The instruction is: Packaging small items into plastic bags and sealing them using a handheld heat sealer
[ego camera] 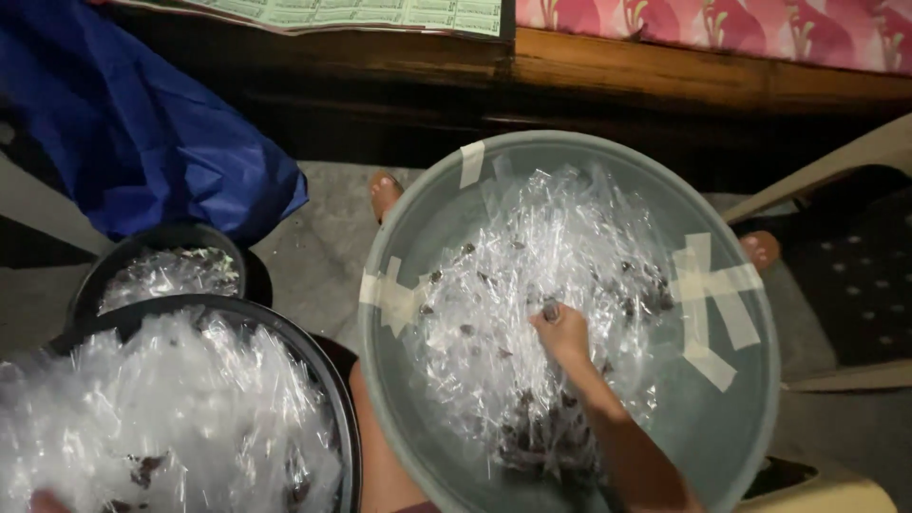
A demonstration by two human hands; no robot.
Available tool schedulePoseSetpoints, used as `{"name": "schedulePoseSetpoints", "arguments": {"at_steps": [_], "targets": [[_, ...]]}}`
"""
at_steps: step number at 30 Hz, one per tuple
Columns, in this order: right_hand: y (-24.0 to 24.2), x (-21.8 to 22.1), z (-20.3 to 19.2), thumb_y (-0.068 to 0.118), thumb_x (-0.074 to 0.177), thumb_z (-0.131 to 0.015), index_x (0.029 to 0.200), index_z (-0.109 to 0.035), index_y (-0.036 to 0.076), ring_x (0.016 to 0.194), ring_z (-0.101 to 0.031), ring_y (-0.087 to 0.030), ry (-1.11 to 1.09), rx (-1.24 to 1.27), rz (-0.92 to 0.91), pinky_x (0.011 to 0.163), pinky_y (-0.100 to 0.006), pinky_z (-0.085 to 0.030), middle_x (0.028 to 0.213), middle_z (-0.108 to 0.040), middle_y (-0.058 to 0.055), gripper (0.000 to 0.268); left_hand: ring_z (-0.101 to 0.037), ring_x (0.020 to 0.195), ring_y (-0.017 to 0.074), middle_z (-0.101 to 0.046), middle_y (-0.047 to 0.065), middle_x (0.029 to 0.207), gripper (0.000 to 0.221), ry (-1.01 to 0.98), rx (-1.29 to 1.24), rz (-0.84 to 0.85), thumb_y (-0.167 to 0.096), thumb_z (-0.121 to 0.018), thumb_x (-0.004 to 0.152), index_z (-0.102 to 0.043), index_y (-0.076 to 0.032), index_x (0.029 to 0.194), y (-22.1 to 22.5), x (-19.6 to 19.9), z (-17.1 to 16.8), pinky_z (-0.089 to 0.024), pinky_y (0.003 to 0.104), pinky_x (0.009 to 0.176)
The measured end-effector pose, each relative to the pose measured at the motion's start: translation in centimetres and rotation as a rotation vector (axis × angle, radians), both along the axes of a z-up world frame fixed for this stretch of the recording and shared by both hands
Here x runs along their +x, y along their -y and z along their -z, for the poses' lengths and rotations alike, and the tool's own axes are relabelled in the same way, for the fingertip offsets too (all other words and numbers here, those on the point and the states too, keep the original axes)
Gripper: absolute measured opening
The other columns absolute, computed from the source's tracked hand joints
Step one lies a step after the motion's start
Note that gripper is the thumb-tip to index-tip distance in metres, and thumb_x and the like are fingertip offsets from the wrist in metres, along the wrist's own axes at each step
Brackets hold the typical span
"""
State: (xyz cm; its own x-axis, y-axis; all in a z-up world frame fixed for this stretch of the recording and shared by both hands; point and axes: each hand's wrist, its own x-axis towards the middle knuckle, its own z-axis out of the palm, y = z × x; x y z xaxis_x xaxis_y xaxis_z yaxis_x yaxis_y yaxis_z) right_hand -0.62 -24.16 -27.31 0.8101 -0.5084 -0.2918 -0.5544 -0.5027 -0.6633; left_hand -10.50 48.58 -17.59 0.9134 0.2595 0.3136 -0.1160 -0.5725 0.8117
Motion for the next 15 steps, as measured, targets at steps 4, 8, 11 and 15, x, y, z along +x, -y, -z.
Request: {"name": "schedulePoseSetpoints", "arguments": {"at_steps": [4, 8, 11, 15], "targets": [[0.2, -0.4, -2.3, 0.028, 0.079, -0.082, 0.084, -0.076, 0.009, 0.057, -0.067, -0.026, 0.116, 0.159, 0.086, 0.055, -0.038, -0.053, 0.06, -0.067, -0.011, 0.02, -0.068, 0.107, 0.0339, -0.068, 0.027, 0.125, 0.026, -0.249, -0.168, 0.084, 0.003, -0.054, 0.104, -0.063, 0.007, 0.128, 25.4, 6.1, -10.8, -0.056, 0.044, 0.093], [3.4, -2.0, -3.3, 0.015, 0.077, -0.087, 0.092, -0.075, 0.003, 0.044, -0.065, -0.025, 0.222, 0.334, 0.156, 0.038, -0.034, -0.051, 0.059, -0.067, -0.013, 0.022, -0.065, 0.123, 0.0416, -0.065, 0.028, 0.135, 0.061, -0.641, -0.572, 0.577, -0.026, -0.077, 0.089, -0.058, 0.001, 0.14, 44.9, 9.8, -2.9, -0.056, 0.046, 0.099], [5.2, -3.4, -4.6, 0.011, 0.079, -0.084, 0.09, -0.075, 0.002, 0.045, -0.064, -0.022, 0.23, 0.381, 0.192, 0.039, -0.032, -0.053, 0.065, -0.067, -0.011, 0.017, -0.056, 0.132, 0.0419, -0.06, 0.029, 0.136, 0.081, -0.787, -0.185, 0.368, -0.046, -0.08, 0.084, -0.051, 0.001, 0.143, 54.2, 14.8, 10.7, -0.047, 0.05, 0.111], [5.6, -4.3, -6.6, 0.015, 0.082, -0.084, 0.095, -0.073, -0.001, 0.049, -0.065, -0.019, 0.274, 0.429, 0.237, 0.04, -0.03, -0.053, 0.068, -0.068, -0.009, 0.023, -0.032, 0.149, 0.0478, -0.038, 0.037, 0.153, 0.105, -0.858, -0.103, 0.295, -0.052, -0.079, 0.085, -0.03, 0.011, 0.153, 59.6, 13.6, 9.2, -0.029, 0.053, 0.123]]}}
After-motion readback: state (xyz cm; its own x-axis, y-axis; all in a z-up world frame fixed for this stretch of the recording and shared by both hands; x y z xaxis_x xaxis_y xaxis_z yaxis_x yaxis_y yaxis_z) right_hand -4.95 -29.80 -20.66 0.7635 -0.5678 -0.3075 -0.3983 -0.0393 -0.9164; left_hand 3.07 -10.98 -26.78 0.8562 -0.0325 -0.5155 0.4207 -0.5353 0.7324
